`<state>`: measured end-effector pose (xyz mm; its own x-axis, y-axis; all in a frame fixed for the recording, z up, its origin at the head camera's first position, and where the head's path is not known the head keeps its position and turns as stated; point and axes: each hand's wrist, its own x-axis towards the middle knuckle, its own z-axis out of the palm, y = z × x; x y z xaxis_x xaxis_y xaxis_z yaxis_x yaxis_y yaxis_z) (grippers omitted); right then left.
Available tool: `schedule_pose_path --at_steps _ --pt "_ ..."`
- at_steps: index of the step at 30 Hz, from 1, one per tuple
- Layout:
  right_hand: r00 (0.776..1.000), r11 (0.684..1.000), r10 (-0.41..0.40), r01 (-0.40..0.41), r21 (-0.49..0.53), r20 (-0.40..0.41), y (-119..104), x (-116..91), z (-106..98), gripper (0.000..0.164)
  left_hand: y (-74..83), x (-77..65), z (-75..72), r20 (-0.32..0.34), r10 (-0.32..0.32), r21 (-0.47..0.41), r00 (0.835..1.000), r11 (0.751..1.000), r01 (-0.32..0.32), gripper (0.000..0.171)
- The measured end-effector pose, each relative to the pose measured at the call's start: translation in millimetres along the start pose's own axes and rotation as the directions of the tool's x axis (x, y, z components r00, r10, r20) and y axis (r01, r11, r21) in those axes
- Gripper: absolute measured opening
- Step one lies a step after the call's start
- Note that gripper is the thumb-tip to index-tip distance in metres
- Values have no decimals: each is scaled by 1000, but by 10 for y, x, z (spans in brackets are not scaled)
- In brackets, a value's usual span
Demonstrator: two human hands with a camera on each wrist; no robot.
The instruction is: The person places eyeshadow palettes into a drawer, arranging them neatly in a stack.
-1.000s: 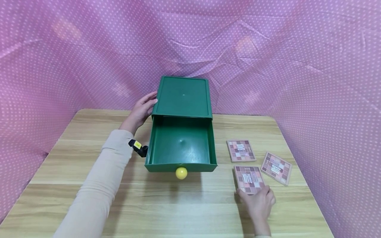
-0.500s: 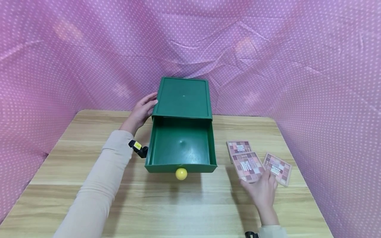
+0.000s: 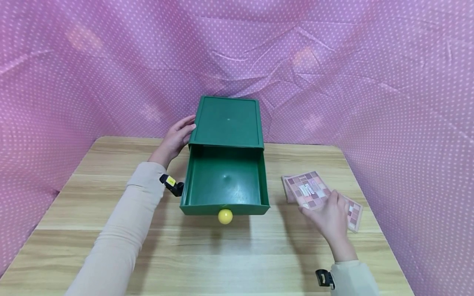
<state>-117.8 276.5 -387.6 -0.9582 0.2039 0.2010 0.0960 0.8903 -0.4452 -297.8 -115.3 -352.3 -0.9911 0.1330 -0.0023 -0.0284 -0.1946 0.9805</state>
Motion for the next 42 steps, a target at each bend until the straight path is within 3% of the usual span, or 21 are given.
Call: schedule_pose_path --at_steps 6,15,27,42 --pt "1000 995 -17 16 -97 -10 -75 96 -115 89 0 19 -8 -3 -3 4 1000 1000 3 44" --pt "996 999 -50 50 5 75 -242 275 -339 101 4 48 -19 -1 -8 3 1000 1000 8 44" --pt "989 993 -115 115 7 91 -501 468 -615 110 -2 79 -37 11 -11 -21 1000 1000 12 44" --pt "957 965 -258 248 84 136 -868 454 -740 108 -12 60 -25 -3 -3 -18 1000 1000 3 44"
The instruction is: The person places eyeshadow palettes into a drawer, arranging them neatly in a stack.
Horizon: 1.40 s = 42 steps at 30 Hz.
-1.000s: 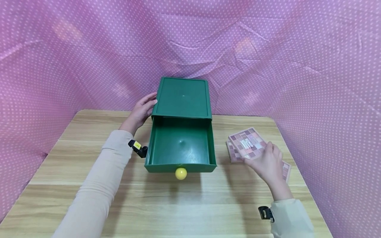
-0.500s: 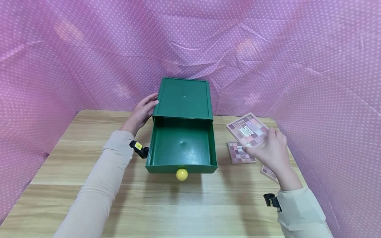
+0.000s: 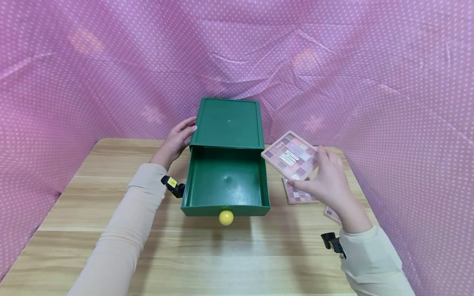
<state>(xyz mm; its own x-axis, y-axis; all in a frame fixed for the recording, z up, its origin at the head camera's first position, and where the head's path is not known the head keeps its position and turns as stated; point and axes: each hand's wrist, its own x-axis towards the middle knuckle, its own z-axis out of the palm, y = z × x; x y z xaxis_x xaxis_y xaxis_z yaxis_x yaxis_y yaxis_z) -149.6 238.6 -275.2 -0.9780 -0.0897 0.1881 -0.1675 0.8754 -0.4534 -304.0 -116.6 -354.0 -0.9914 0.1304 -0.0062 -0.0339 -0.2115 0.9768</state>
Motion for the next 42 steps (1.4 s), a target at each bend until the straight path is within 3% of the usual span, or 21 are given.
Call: schedule_pose_path --at_steps 8,17,21,28,34,42 --pt "990 989 -142 142 45 5 -170 23 116 103 -1 -12 9 -4 0 -16 1000 1000 0 43" --pt "975 972 -217 212 101 39 -309 -3 271 92 10 -37 40 -2 2 -26 1000 1000 -2 43" --pt "962 961 -261 252 113 77 -369 5 313 99 12 -55 50 -1 6 -28 1000 1000 -6 44" --pt "923 935 -347 328 135 165 -472 56 407 104 6 -102 38 5 18 -5 1000 1000 -18 44" --pt "896 933 -357 329 144 263 -536 125 519 105 3 -84 29 3 23 -1 1000 1000 -23 44" --pt "844 916 -401 372 149 356 -661 233 705 103 -10 -44 27 -9 8 2 1000 1000 -8 44"
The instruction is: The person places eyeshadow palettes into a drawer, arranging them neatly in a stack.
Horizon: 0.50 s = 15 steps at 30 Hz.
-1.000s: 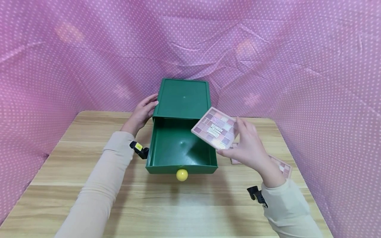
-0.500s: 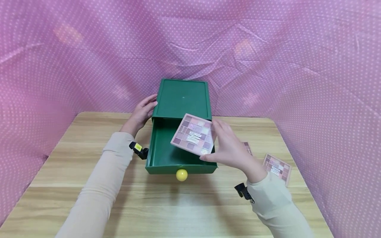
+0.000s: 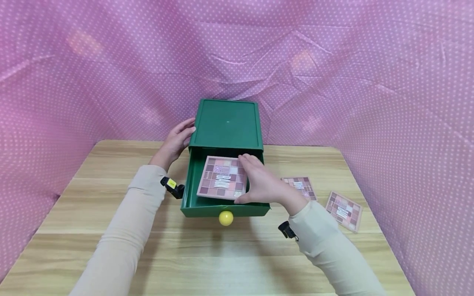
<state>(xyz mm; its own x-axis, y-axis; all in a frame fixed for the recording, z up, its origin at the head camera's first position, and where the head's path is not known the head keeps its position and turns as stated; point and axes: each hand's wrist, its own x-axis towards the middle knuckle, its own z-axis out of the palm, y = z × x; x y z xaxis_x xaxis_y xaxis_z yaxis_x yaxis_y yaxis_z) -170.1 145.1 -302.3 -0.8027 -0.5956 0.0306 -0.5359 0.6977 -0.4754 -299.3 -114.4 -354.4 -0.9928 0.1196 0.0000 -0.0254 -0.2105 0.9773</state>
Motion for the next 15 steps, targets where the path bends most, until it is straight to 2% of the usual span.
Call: schedule_pose_path --at_steps 9,15 --pt "996 999 -41 43 -21 78 -15 115 134 98 -5 -26 9 -7 6 2 1000 1000 -6 45" --pt "994 999 -47 49 -16 98 0 152 211 93 -8 -47 21 -16 12 17 1000 1000 -11 43"
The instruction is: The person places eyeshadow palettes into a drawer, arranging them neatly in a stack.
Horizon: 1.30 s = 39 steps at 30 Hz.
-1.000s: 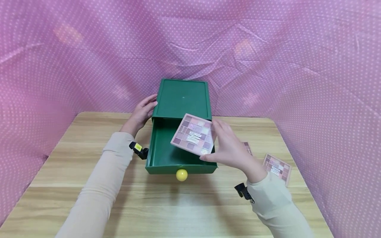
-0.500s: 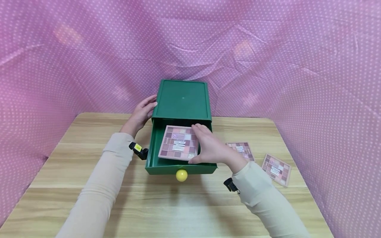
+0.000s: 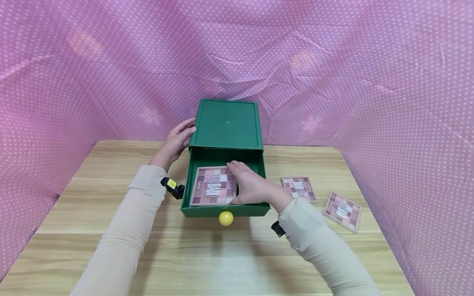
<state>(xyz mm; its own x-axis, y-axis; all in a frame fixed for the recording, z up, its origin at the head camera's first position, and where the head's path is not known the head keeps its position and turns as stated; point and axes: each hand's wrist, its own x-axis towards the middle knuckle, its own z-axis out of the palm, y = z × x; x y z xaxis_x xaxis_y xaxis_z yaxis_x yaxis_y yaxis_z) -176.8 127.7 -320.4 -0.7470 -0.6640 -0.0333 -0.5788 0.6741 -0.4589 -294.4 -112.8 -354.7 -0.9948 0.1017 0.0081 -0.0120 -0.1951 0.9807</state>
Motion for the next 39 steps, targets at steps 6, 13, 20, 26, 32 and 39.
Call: schedule_pose_path --at_steps 6,13,20,26,32,39 --pt "1000 1000 -3 3 6 21 3 44 37 91 -3 4 2 -2 4 -5 1000 1000 -4 44" --pt "997 1000 21 -20 -13 72 -9 81 78 94 -2 1 3 1 -2 -5 1000 1000 2 43" --pt "998 998 -27 31 -63 62 7 89 137 89 1 9 13 4 -3 -7 1000 1000 4 44" --pt "997 991 -42 50 -123 66 7 105 162 87 1 8 8 -9 -17 -2 1000 1000 17 43" --pt "997 984 -39 50 -171 68 -11 102 152 88 13 -6 7 -8 -17 3 1000 1000 17 44" --pt "999 999 4 -2 -45 49 -7 81 111 84 21 -21 12 0 -11 15 1000 1000 11 44"
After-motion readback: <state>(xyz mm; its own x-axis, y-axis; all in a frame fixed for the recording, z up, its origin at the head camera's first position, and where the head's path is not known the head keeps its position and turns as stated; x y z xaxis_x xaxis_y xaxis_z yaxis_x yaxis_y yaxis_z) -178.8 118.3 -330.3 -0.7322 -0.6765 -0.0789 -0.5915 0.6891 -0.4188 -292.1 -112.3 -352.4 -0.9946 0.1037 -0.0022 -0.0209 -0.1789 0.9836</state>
